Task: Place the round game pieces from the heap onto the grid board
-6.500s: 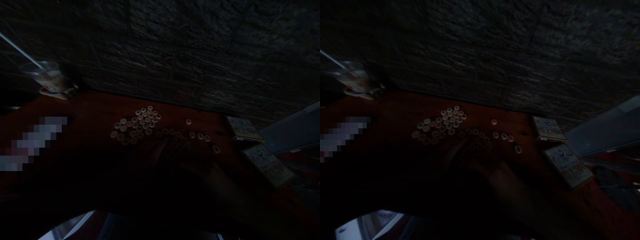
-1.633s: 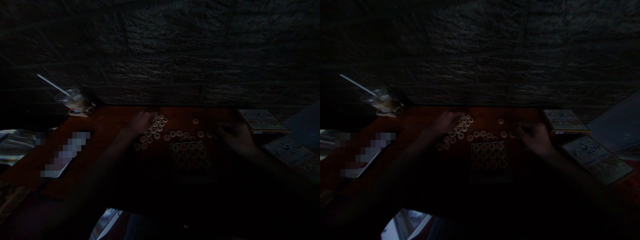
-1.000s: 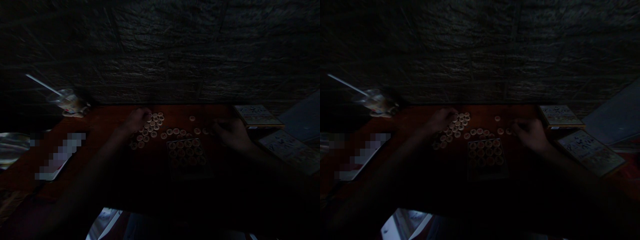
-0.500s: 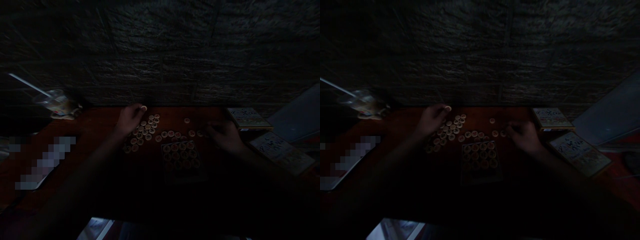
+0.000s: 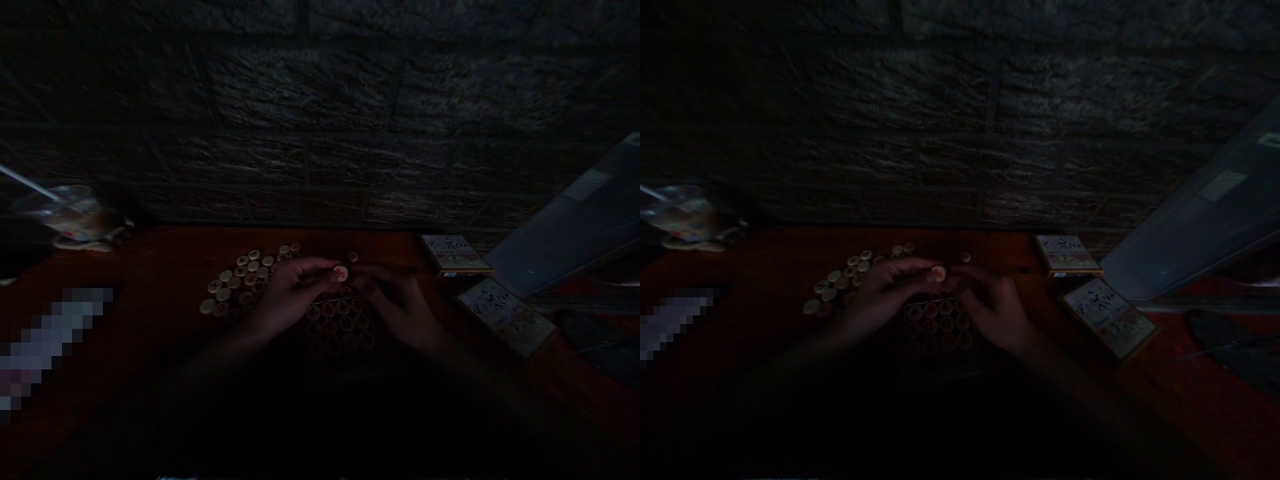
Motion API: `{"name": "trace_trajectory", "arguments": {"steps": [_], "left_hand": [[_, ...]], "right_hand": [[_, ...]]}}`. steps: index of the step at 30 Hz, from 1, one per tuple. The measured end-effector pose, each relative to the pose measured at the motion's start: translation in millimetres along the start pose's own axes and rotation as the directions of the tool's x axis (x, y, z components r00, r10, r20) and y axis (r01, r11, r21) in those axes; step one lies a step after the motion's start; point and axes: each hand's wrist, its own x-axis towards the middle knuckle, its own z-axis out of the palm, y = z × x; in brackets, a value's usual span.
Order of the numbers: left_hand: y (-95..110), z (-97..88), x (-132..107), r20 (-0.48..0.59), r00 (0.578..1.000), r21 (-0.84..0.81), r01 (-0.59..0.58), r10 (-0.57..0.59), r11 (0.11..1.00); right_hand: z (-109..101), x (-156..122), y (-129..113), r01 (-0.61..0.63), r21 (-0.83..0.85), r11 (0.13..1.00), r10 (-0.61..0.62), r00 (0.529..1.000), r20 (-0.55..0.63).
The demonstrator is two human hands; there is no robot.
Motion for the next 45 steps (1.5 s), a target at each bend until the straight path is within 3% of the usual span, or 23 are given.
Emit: {"name": "trace_trajectory", "arguments": {"steps": [7, 14, 25, 37, 45], "left_hand": [[10, -6.0, 7, 0.027, 0.982, 0.128, -0.187, 0.185, 0.974], [-8, -13.9, 17, 0.033, 0.962, 0.131, -0.273, 0.271, 0.953], [-36, -9.8, 18, -0.032, 0.961, 0.137, -0.266, 0.273, 0.954], [-31, -12.7, 19, -0.033, 0.964, 0.108, -0.259, 0.264, 0.96], [-30, -15.9, 17, 0.007, 0.953, 0.127, -0.3, 0.302, 0.945]], "right_hand": [[7, 30, -11, -0.033, 0.094, 0.995, 0.028, 0.999, 0.046], [18, 52, 4, -0.04, 0.102, 0.994, 0.035, 0.998, 0.052], [23, 46, 25, -0.036, 0.16, 0.986, 0.032, 0.999, 0.027], [26, 41, 27, -0.096, 0.259, 0.961, 0.087, 0.995, 0.049], [28, 42, 27, -0.073, 0.361, 0.93, 0.053, 0.997, 0.064]]}}
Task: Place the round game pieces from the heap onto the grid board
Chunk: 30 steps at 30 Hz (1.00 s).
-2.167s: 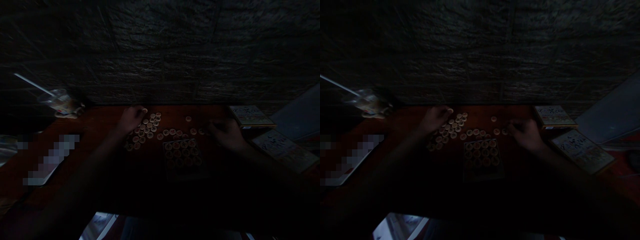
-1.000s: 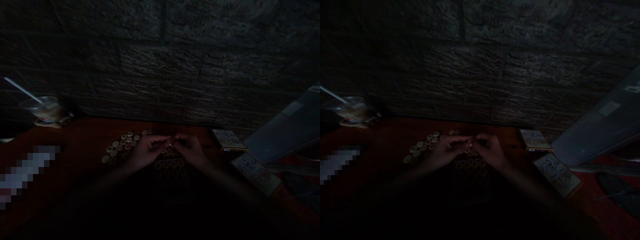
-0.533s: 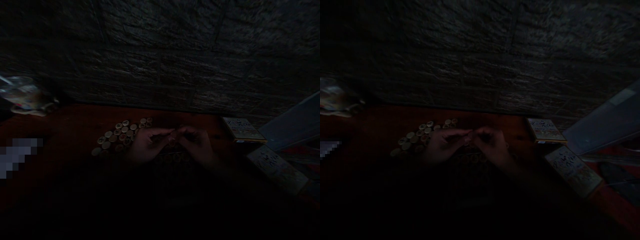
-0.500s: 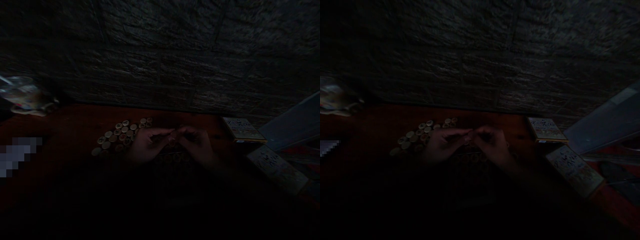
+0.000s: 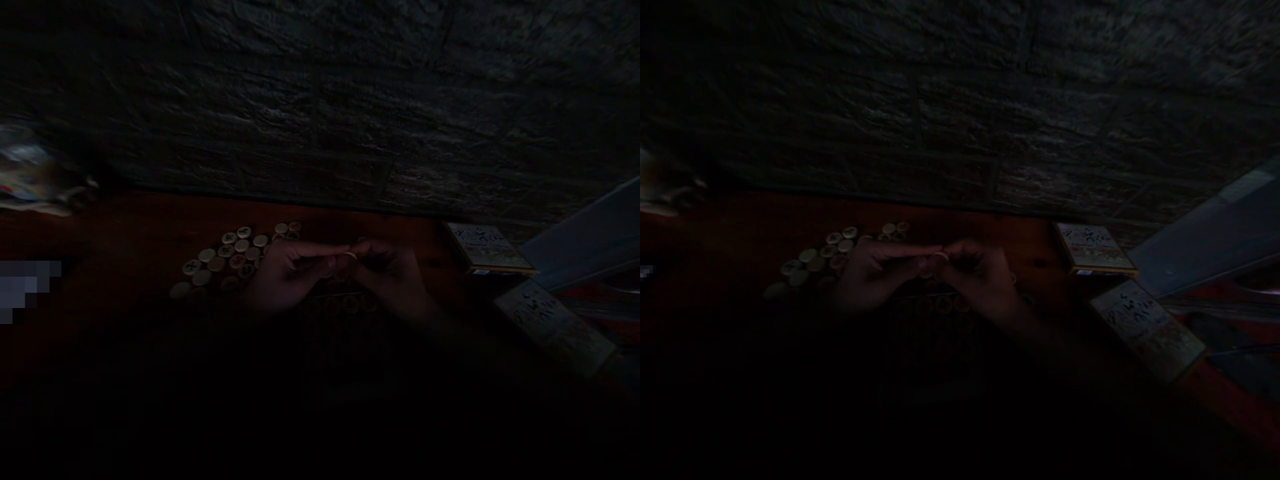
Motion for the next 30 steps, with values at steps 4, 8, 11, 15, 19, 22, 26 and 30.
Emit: {"name": "trace_trajectory", "arguments": {"steps": [4, 8, 11, 15, 19, 22, 26, 30], "left_hand": [[0.2, 0.5, 0.0, 0.017, 1.0, -0.041, 0.001, 0.0, 0.999], [-2.2, 1.6, 0.7, 0.01, 1.0, -0.098, 0.01, -0.009, 0.995], [-3.7, 1.7, 1.0, -0.003, 1.0, -0.099, 0.003, -0.003, 0.995], [-4.9, 0.5, 1.0, 0.01, 1.0, -0.096, -0.023, 0.024, 0.995], [-4.5, -1.5, 1.1, 0.029, 0.997, -0.061, -0.069, 0.071, 0.996], [-4.2, -2.3, 0.6, 0.04, 0.998, -0.074, -0.049, 0.053, 0.996], [-4.2, -1.3, 0.0, 0.034, 0.999, -0.102, -0.007, 0.011, 0.995], [-3.1, 1.5, 0.6, -0.008, 1.0, -0.118, 0.014, -0.015, 0.993]], "right_hand": [[-0.4, -0.7, -1.2, 0.001, -0.012, 1.0, -0.001, 1.0, 0.012], [-1.3, -2.0, -2.2, -0.008, -0.044, 0.999, 0.009, 1.0, 0.018], [-1.3, -2.0, -1.1, 0.009, -0.048, 0.999, -0.008, 1.0, 0.014], [-0.4, -1.3, 1.6, 0.022, -0.01, 1.0, -0.022, 0.999, 0.032], [-0.4, -1.0, 2.4, 0.035, -0.012, 0.999, -0.035, 0.999, 0.02], [-1.4, -1.3, 1.1, 0.05, -0.04, 0.998, -0.049, 0.998, 0.027], [-2.1, -2.1, -1.1, 0.032, -0.056, 0.998, -0.03, 0.999, 0.03], [-1.9, -2.3, -2.3, 0.043, -0.051, 0.998, -0.041, 0.998, 0.041]]}}
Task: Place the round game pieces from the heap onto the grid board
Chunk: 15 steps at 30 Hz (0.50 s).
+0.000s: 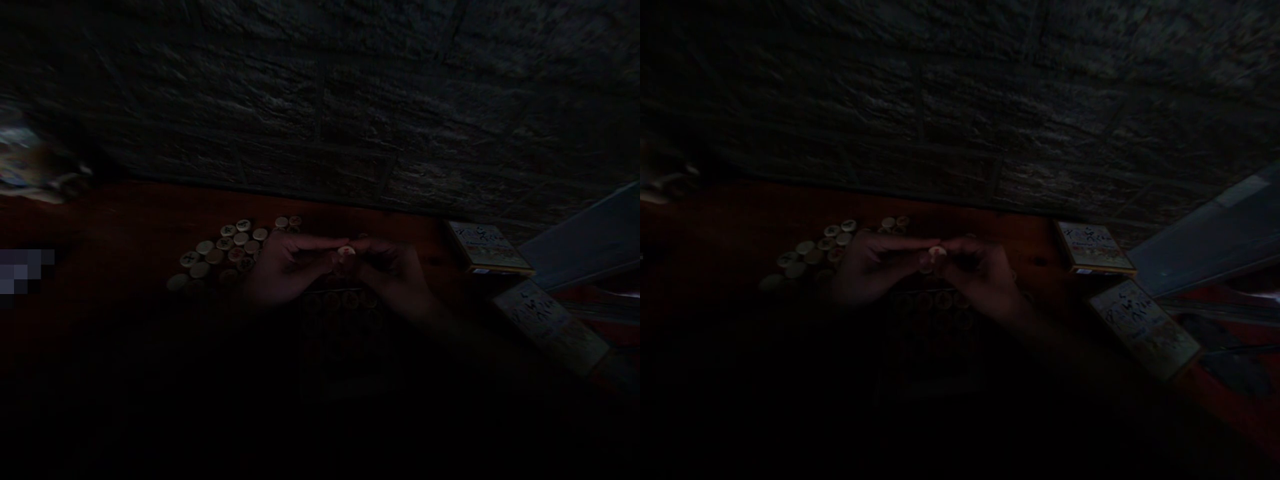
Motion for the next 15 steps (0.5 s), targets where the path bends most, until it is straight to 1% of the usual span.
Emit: {"name": "trace_trajectory", "arguments": {"steps": [3, 9, 12, 15], "left_hand": [[1.1, 1.4, 0.4, -0.028, 0.999, 0.013, 0.015, -0.015, 1.0], [1.6, -0.6, -0.2, -0.028, 0.999, 0.046, 0.021, -0.019, 0.999], [0.2, -1.3, -1.4, -0.006, 1.0, 0.061, -0.002, 0.002, 0.998], [-1.6, -0.8, -2.9, 0.035, 0.998, 0.061, -0.05, 0.048, 0.997]], "right_hand": [[0.0, 0.3, -0.6, 0.001, 0.002, 1.0, -0.001, 1.0, 0.021], [0.1, 0.9, 0.6, 0.002, 0.03, 1.0, -0.003, 0.999, 0.036], [-0.4, 0.7, 3.6, 0.003, 0.006, 1.0, -0.003, 1.0, 0.012], [-1.7, 0.2, 6.5, -0.002, -0.021, 1.0, 0.001, 1.0, -0.03]]}}
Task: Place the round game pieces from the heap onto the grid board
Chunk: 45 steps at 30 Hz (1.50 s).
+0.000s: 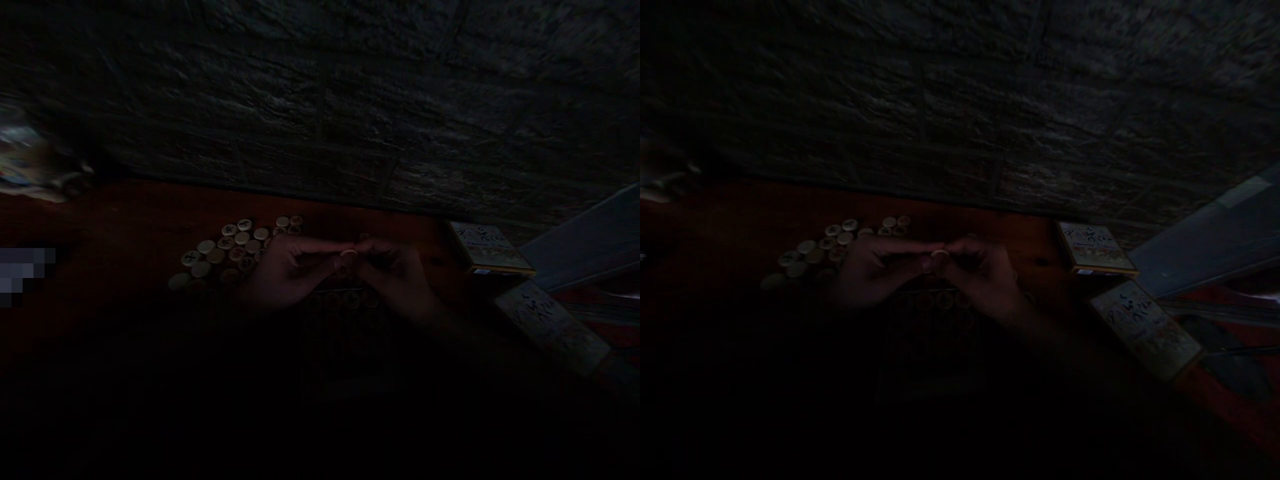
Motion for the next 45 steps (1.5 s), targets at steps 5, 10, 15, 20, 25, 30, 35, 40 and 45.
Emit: {"name": "trace_trajectory", "arguments": {"steps": [5, 10, 15, 20, 25, 30, 35, 40, 45], "left_hand": [[-1.6, 1.5, -0.1, 0.032, 0.998, 0.029, -0.052, 0.051, 0.998], [0.5, 2.0, 1.1, 0.003, 1.0, 0.015, -0.004, 0.004, 1.0], [3.5, 1.2, 2.1, -0.042, 0.997, 0.007, 0.07, -0.069, 0.998], [3.3, 0.9, 2.9, -0.049, 0.996, -0.005, 0.069, -0.069, 0.998], [0.0, 1.3, 3.5, -0.055, 0.997, -0.021, 0.06, -0.061, 0.998], [-1.6, 3.3, 3.7, -0.072, 0.993, -0.036, 0.089, -0.091, 0.995], [0.3, 2.4, 3.0, -0.089, 0.994, -0.011, 0.058, -0.059, 0.998], [1.7, 0.6, 2.1, -0.058, 0.997, -0.002, 0.043, -0.043, 0.999], [2.3, 1.8, 1.9, -0.029, 0.999, 0.027, 0.017, -0.016, 0.999]], "right_hand": [[-1.4, -0.3, -1.0, 0.013, -0.062, 0.998, -0.014, 1.0, -0.02], [-1.4, -0.4, -6.2, -0.016, -0.083, 0.996, 0.015, 1.0, -0.019], [1.1, -0.2, -5.9, 0.016, -0.034, 0.999, -0.016, 1.0, 0.016], [3.5, -1.0, -2.1, -0.027, 0.082, 0.996, 0.026, 1.0, 0.017], [3.2, -1.4, 0.1, -0.05, 0.081, 0.995, 0.051, 0.999, -0.014], [2.6, -0.8, -4.7, -0.046, 0.03, 0.998, 0.047, 0.999, -0.021], [3.6, -0.8, -7.3, -0.066, 0.04, 0.997, 0.068, 0.997, -0.037], [3.7, -1.1, -4.4, -0.053, 0.022, 0.998, 0.054, 0.997, -0.047], [2.6, -1.0, -5.2, -0.072, 0.005, 0.997, 0.072, 0.996, -0.05]]}}
